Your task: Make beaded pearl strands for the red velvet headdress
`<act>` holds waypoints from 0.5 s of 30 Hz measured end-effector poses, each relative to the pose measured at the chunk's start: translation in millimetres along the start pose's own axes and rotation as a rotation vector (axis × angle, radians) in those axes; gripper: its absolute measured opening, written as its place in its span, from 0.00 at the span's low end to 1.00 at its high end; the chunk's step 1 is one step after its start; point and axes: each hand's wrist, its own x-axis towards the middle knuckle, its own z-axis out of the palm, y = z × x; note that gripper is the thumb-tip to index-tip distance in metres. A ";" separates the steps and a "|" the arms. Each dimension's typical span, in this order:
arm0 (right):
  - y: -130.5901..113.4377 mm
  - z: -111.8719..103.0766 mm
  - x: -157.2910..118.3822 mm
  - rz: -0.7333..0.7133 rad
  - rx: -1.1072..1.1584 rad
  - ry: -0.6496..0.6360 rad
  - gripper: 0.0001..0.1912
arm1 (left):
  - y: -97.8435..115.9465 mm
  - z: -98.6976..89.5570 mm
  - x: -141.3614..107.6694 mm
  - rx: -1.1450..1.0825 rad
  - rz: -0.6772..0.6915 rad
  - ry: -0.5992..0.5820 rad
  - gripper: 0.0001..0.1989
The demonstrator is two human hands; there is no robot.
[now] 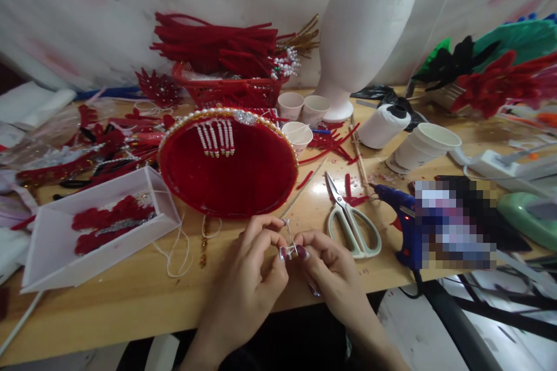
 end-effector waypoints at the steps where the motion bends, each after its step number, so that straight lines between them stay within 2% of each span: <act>1: 0.0 0.0 -0.2 0.007 -0.003 -0.003 0.19 | -0.7 -1.3 0.1 -0.007 0.000 -0.003 0.08; 5: -0.2 0.3 -0.3 0.019 0.007 -0.007 0.19 | -1.6 -6.1 0.8 0.060 0.021 0.018 0.07; 9: -1.3 0.2 1.9 0.007 0.042 0.009 0.21 | -1.4 -6.5 2.3 0.111 0.054 0.108 0.08; 15: -1.5 -0.7 1.9 0.003 -0.003 0.017 0.20 | -5.9 -0.5 0.3 -0.086 -0.013 0.134 0.08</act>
